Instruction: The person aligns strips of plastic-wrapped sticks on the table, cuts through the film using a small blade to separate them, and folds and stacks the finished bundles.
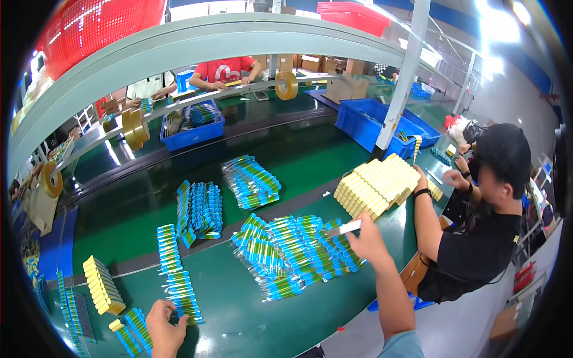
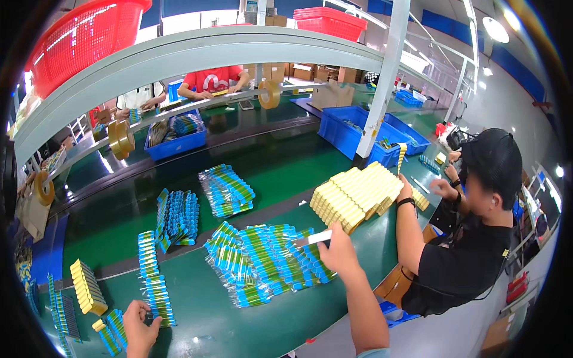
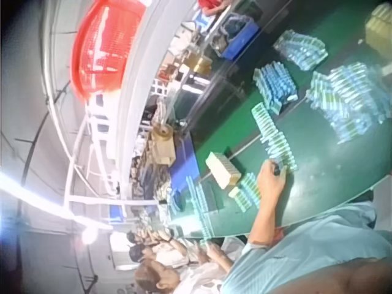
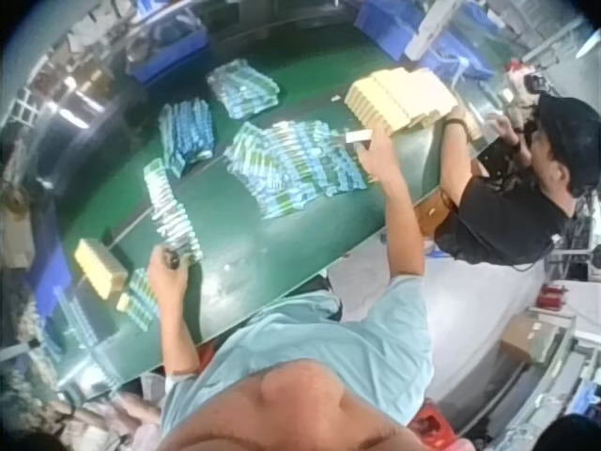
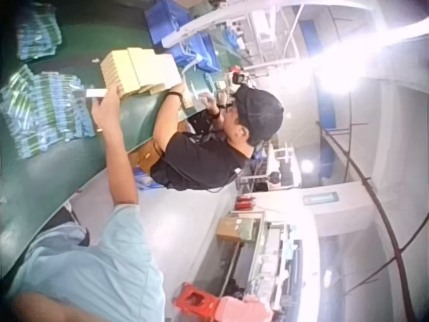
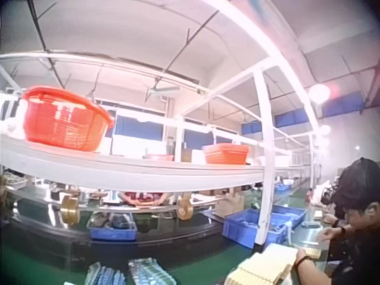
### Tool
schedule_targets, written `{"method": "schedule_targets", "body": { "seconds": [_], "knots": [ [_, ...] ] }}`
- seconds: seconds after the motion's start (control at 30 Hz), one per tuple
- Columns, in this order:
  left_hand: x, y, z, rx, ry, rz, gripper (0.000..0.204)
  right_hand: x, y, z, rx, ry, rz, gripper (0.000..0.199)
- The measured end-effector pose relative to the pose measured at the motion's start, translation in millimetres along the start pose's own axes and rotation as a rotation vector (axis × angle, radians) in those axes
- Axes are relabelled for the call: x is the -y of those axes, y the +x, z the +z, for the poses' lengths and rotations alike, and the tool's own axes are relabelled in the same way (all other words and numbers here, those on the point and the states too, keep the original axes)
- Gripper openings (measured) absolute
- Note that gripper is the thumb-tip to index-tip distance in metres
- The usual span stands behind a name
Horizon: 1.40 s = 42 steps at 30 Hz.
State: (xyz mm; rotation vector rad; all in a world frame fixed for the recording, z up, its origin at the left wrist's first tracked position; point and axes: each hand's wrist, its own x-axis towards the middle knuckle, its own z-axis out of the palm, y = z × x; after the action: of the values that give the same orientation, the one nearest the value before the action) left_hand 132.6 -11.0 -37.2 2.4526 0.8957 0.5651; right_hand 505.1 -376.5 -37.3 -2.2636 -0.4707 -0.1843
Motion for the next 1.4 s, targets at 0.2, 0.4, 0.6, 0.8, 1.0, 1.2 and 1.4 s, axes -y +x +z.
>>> {"method": "schedule_targets", "body": {
  "seconds": [0.2,0.4,0.6,0.8,1.0,1.2,1.4],
  "knots": [
    [-43.2,-3.8,-18.6,0.305,-0.354,0.110,0.028,14.8,-23.8,1.8,0.251,-0.034,0.246,0.052],
    [-84.3,27.0,39.4,0.488,-0.656,0.313,0.057,13.8,-38.6,32.6,0.463,0.397,0.157,0.089],
    [-114.2,47.6,85.7,0.316,-0.596,0.215,0.080,44.0,-24.5,36.5,0.598,0.483,0.211,0.077],
    [-127.1,63.2,116.2,0.189,-0.411,0.323,0.079,49.4,-10.0,46.1,0.564,0.650,0.274,0.057],
    [-128.9,85.0,130.5,0.144,-0.508,0.212,0.083,38.8,1.1,57.3,0.454,0.300,0.075,0.063],
    [-127.4,91.6,138.4,0.153,-0.570,0.154,0.076,30.9,10.9,72.5,0.543,0.134,0.225,0.062],
    [-130.8,86.0,151.6,0.018,-0.501,0.230,0.073,73.9,6.2,87.6,0.618,0.442,0.204,0.073]
  ]
}}
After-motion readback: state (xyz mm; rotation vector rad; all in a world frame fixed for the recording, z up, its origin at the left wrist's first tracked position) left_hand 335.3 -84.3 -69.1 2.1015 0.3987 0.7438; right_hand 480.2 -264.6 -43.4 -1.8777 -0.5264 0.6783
